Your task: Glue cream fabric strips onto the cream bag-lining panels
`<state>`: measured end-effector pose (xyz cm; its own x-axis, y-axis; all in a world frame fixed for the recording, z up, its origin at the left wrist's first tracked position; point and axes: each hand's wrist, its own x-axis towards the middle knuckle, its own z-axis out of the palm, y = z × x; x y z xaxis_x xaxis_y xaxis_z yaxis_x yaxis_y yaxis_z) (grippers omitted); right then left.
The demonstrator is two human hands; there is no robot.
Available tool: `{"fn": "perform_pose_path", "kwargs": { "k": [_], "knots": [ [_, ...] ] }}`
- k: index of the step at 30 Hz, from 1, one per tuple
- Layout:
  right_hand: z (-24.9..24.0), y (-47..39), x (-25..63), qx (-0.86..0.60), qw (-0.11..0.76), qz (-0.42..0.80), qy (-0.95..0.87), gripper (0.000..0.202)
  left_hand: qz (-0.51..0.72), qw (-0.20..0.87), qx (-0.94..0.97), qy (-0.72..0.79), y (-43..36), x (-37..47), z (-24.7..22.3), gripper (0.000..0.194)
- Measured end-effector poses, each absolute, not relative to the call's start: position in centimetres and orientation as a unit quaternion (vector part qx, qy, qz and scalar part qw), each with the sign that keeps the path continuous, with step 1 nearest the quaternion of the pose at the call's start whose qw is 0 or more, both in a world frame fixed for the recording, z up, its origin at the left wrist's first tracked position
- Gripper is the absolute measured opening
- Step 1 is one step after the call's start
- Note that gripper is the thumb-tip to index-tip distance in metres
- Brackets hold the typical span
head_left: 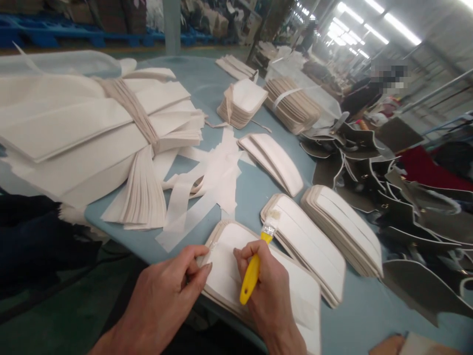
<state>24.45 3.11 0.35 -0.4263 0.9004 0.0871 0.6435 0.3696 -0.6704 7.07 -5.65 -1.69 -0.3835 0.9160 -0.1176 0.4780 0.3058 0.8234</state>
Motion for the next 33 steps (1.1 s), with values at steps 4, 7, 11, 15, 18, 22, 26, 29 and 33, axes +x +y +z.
{"fn": "perform_pose_path", "kwargs": {
  "k": [4, 7, 11, 15, 18, 22, 26, 29, 33],
  "knots": [
    [1.0, 3.6, 24.5, -0.488, 0.213, 0.284, -0.797, 0.017, 0.414, 0.211, 0.506, 0.727, -6.4, 7.3, -2.6, 0.014],
    [1.4, 3.8, 24.3, -0.496, 0.197, 0.27, -0.801, 0.018, 0.439, 0.166, 0.539, 0.699, -6.7, 7.4, -2.7, 0.009],
    [1.2, 3.9, 24.3, -0.503, 0.178, 0.24, -0.811, 0.017, 0.461, 0.161, 0.572, 0.659, -6.9, 7.5, -2.7, 0.009],
    [0.8, 4.0, 24.4, -0.498, 0.167, 0.218, -0.823, 0.016, 0.47, 0.166, 0.58, 0.645, -7.1, 7.6, -2.9, 0.011],
    [0.9, 4.1, 24.3, -0.5, 0.161, 0.208, -0.825, 0.016, 0.473, 0.166, 0.582, 0.64, -7.3, 7.7, -3.0, 0.012],
    [1.3, 4.3, 24.0, -0.502, 0.153, 0.197, -0.828, 0.016, 0.465, 0.175, 0.581, 0.645, -7.6, 7.7, -3.1, 0.012],
    [1.6, 4.5, 23.6, -0.507, 0.133, 0.186, -0.831, 0.016, 0.458, 0.147, 0.593, 0.646, -7.4, 7.2, -3.0, 0.011],
    [1.8, 4.6, 23.5, -0.511, 0.116, 0.185, -0.831, 0.015, 0.457, 0.1, 0.608, 0.642, -6.6, 6.6, -2.7, 0.015],
    [1.8, 4.9, 23.5, -0.509, 0.105, 0.196, -0.831, 0.012, 0.442, 0.106, 0.616, 0.643, -5.3, 6.1, -2.8, 0.017]
  ]
}}
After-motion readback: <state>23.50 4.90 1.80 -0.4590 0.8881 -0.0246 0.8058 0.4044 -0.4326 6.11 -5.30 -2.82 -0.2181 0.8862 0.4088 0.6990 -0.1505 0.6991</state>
